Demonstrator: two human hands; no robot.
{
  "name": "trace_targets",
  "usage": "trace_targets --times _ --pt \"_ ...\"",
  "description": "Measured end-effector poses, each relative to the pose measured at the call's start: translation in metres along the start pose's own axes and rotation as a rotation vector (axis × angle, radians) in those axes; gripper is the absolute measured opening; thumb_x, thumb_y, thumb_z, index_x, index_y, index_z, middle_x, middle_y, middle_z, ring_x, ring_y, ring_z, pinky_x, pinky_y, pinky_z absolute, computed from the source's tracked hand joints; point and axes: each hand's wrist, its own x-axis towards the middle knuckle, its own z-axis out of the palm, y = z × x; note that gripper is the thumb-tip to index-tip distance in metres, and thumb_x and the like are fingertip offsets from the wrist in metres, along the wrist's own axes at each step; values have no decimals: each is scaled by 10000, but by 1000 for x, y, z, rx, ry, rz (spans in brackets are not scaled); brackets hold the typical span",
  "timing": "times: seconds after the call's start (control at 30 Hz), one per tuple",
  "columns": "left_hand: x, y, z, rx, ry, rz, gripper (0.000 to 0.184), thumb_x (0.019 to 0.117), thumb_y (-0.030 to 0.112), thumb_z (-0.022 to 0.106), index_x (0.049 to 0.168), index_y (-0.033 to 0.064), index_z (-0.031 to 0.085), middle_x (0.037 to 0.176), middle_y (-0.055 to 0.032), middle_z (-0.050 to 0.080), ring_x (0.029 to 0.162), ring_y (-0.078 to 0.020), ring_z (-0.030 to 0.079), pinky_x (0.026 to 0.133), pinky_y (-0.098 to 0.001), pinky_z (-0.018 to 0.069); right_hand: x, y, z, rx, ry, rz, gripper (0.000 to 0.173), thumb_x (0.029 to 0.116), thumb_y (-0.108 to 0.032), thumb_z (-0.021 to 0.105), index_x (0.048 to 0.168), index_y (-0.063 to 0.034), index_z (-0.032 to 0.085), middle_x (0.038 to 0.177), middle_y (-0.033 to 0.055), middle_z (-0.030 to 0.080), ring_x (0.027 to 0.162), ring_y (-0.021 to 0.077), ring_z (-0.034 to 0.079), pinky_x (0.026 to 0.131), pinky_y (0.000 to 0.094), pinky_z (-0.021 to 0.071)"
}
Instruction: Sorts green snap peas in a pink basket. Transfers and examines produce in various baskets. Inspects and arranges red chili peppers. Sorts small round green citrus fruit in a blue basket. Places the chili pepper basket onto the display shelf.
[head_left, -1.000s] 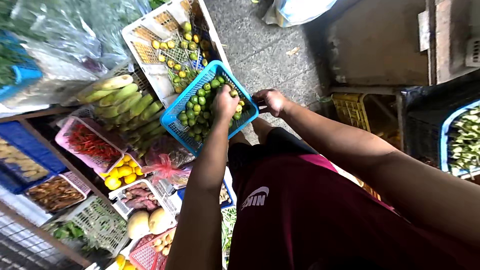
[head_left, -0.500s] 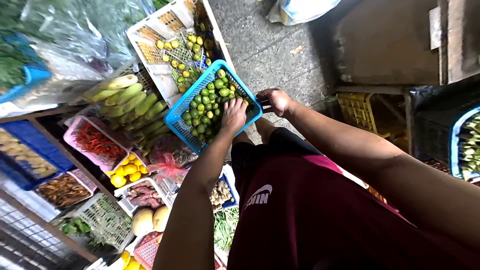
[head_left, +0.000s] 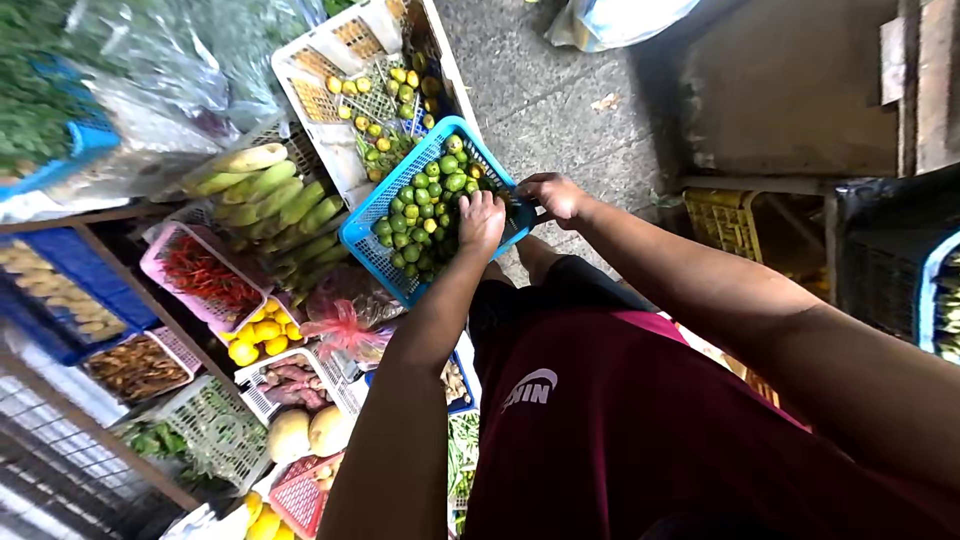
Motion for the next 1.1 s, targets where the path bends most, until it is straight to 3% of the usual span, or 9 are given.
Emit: trace_targets --times 0.1,0.3,0.43,0.53,0.63,0.77,0.87,1.0,1.1 --pt "1 -1 4 -11 60 10 262 944 161 633 1188 115 716 1178 -106 685 1155 -322 609 982 -532 450 1 -3 1 -7 7 5 348 1022 -336 589 1261 -93 661 1151 151 703 1011 303 710 811 546 608" --pt "-26 -37 -30 -605 210 -267 332 868 362 735 1079 107 725 1074 -68 726 1111 -251 655 1005 -486 512 1 -6 3 -5 25 25 362 1035 -354 577 1274 -91 649 1179 153 695 1037 310 705 830 553 606" --pt "-24 -119 -74 -1078 390 -352 492 981 406 691 1303 39 637 1157 -115 716 1060 -191 701 955 -394 587 7 5 8 -237 38 -34 454 965 -411 689 1295 -102 645 1153 176 701 1018 322 702 865 562 587" --pt "-14 -157 -81 -930 319 -282 443 1049 432 557 1295 78 660 1167 -99 722 1060 -176 699 973 -405 563 26 13 19 -553 90 -44 486 922 -438 726 1290 -126 666 1156 198 706 1094 389 672 950 663 509" --pt "-8 -140 -46 -602 156 -42 443 1025 413 590 1302 77 674 1306 -115 671 1230 -260 637 1077 -486 509 29 7 34 -667 162 -32 368 1011 -355 606 1286 -120 675 1188 227 694 1137 422 654 954 691 489" --pt "-15 -99 32 -378 131 101 575 1040 515 475 1548 246 487 1694 -135 271 1544 -350 293 1280 -548 185 32 19 40 -440 262 -91 310 972 -306 662 1222 -128 709 1111 168 720 1045 343 688 920 620 532" --pt "-49 -98 51 -476 130 102 550 1019 491 538 1493 210 543 1589 -145 439 1479 -336 398 1219 -507 341 31 26 46 -355 327 -93 296 936 -286 693 1185 -130 729 1070 147 733 1007 321 700 899 612 543" --pt "-127 -129 86 -458 108 223 498 999 362 637 1444 147 577 1539 -97 503 1505 -303 364 1234 -518 322 26 24 53 -277 376 -85 290 905 -270 734 1161 -134 743 1062 140 736 1003 305 701 889 599 549" --pt "-161 -145 78 -466 -6 205 317 1007 236 603 1290 130 695 1388 -70 636 1406 -269 494 1185 -487 385 27 22 54 -277 384 -67 293 914 -265 730 1179 -142 744 1096 138 732 1037 297 696 912 587 544"
